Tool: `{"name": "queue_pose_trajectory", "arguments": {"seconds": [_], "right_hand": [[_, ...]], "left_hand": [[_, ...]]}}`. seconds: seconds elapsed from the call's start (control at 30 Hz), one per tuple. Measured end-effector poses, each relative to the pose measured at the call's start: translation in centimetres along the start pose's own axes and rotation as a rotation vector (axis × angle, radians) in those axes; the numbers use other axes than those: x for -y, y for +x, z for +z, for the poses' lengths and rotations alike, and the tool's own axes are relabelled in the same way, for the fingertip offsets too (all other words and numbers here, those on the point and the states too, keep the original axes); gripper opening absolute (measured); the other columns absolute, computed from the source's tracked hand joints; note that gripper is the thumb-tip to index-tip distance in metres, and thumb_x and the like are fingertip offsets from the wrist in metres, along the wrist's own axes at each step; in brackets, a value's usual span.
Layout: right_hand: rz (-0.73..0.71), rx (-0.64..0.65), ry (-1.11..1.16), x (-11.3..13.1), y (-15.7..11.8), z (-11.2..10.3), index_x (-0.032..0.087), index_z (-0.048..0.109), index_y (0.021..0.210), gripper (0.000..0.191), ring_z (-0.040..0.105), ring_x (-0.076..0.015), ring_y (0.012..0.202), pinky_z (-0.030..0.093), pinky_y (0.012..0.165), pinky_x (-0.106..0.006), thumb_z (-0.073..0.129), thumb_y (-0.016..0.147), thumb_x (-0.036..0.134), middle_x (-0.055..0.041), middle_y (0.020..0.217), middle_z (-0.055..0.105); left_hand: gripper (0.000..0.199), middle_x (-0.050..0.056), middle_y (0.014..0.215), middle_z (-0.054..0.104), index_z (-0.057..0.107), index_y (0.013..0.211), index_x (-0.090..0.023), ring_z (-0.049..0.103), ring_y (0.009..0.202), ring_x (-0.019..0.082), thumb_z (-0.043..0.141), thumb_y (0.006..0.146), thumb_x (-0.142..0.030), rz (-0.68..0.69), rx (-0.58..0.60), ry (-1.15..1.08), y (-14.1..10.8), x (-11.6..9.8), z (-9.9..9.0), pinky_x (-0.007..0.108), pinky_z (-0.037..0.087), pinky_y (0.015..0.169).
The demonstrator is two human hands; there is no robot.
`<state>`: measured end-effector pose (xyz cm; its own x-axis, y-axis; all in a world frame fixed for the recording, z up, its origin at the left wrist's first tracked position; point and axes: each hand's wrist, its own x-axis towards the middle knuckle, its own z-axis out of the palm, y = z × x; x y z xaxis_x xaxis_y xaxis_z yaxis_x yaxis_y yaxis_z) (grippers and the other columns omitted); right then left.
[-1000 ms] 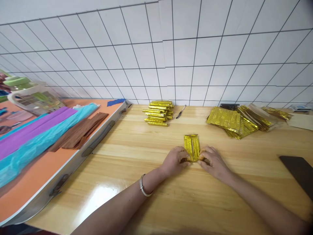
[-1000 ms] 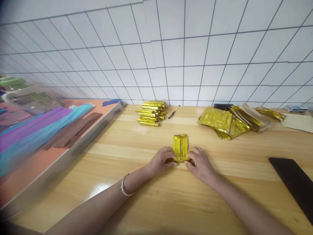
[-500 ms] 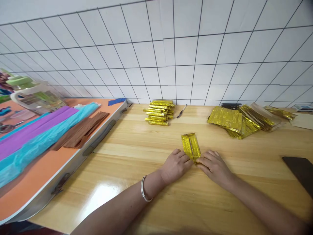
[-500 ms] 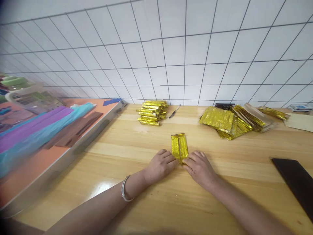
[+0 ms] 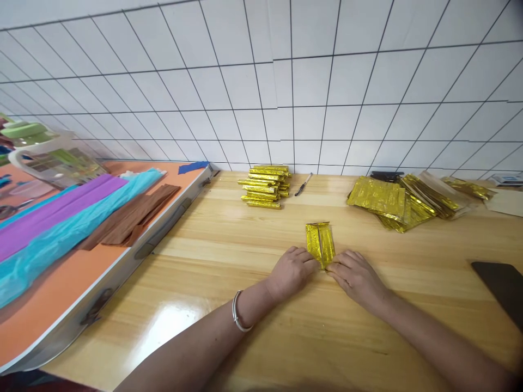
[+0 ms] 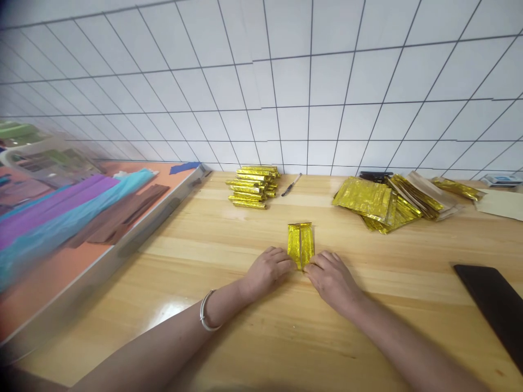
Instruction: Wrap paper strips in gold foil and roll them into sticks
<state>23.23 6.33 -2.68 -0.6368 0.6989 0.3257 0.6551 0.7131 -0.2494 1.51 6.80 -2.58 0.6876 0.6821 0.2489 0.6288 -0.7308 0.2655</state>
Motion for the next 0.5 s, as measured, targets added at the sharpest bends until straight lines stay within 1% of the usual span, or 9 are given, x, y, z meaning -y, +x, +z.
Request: {"name": "queue_pose_trajectory", "arguments": {"seconds": [0.13,0.3,0.5], "right_hand": [[0.002,-0.003,0.055,-0.3,-0.1,0.2,0.02,0.064,0.092,0.016,0.05,-0.0183,0.081,0.042,0.071,-0.032,0.049,0.087,0.023,-0.0064,0.083,0.06],[-0.003,0.006,0.046,-0.2,0.1,0.0,0.022,0.062,0.099,0.017,0.05,-0.0193,0.083,0.042,0.072,-0.033,0.052,0.086,0.025,-0.0063,0.085,0.06],[0.03,0.05,0.085,0.0,1.1,0.0,0.023,0.065,0.09,0.014,0.051,-0.019,0.081,0.04,0.071,-0.033,0.052,0.086,0.027,-0.0049,0.08,0.059]], "left_hand": [[0.02,0.003,0.089,0.061,0.059,0.098,-0.021,0.05,0.087,0.017,0.049,0.083,-0.013,-0.027,-0.006,-0.061,0.1,0.2,0.2,0.029,0.037,0.077],[0.015,0.004,0.085,0.061,0.06,0.093,-0.02,0.051,0.084,0.017,0.047,0.086,-0.018,-0.033,-0.052,-0.105,0.3,0.3,0.4,0.029,0.038,0.075],[0.014,0.004,0.084,0.062,0.06,0.089,-0.019,0.053,0.084,0.017,0.047,0.087,-0.02,-0.055,-0.078,-0.186,0.4,0.5,0.8,0.029,0.038,0.075]]}}
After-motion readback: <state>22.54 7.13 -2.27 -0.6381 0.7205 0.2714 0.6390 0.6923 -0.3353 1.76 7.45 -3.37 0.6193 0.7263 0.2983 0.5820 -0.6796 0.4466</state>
